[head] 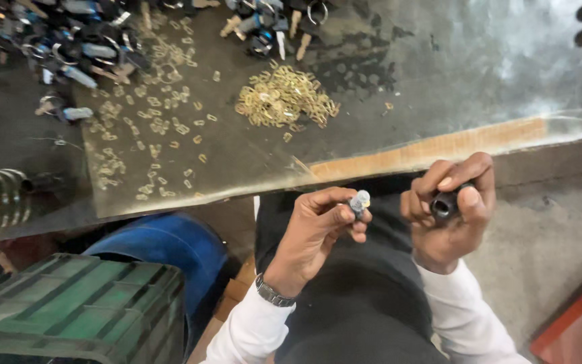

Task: The person sits at a workbench assembling padlock lock bodies. They pick small brass components from the table, insert them one at a time into a lock cylinder held in their other hand, occasionally use a hand tool on the cylinder, and place finished assemblies onto a large pile of black padlock bodies.

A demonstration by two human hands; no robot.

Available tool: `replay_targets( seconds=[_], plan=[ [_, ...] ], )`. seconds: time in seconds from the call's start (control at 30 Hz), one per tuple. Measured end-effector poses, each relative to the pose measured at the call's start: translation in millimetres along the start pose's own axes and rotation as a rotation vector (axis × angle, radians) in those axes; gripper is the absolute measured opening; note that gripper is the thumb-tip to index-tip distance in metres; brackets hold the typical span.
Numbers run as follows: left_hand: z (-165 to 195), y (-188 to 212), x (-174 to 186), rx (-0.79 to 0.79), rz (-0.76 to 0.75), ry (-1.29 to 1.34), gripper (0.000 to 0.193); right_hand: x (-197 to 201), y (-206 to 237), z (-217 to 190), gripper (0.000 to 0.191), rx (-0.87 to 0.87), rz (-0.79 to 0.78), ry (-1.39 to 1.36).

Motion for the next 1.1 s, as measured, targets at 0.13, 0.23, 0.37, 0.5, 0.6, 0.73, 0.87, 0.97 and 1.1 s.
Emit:
replay_targets(
  seconds=[0.13,0.23,0.37,0.5,0.6,0.73,0.87,0.97,1.1],
  plan=[
    [-12.0,0.1,-5.4,-0.053,-0.035,-0.118,0.015,5.0,10.5,6.2,0.029,-0.026,0.096,-0.01],
    [-10.8,5.7,-13.6,-0.145,-0.032,-0.224,0.011,3.4,12.7,5.4,0.027,-0.025,0.117,0.085],
    [0.9,11.8,-27.1,-0.288,0.0,-0.386,0.012,-2.1,13.7,1.0,0.026,0.036,0.116,0.234],
    [16.6,18.9,-41.1,-0.425,0.075,-0.588,0.011,-6.8,14.2,3.0,0.024,0.041,0.097,0.334],
    [34.6,32.8,-58.8,-0.653,0.169,-0.932,0.012,-7.5,15.0,0.9,0.024,0.041,0.086,0.454],
    [42.7,42.8,-83.0,-0.867,0.25,-1.231,0.017,-6.5,15.3,-10.5,0.023,0.054,0.072,0.69],
    [31.4,44.0,-92.3,-0.904,0.205,-1.528,0.023,-12.2,16.9,-16.4,0.019,0.066,-0.065,1.047],
    [11.5,36.7,-88.1,-0.879,0.121,-1.7,0.027,2.5,22.0,-7.8,0.019,-0.065,-0.084,1.161],
    [-24.0,15.5,-88.0,-0.935,-0.048,-1.928,0.03,49.4,33.2,10.6,0.019,-0.276,-0.058,1.085]
  ],
)
Point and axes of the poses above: each hand's wrist, its own y-axis away from the middle knuckle, its own x-axis out of the back of the hand, z = x × y, the point moved 8 cm from there along -y, towards the middle knuckle, and after that the axes turned 4 degrees about x, right-handed, at the moved point
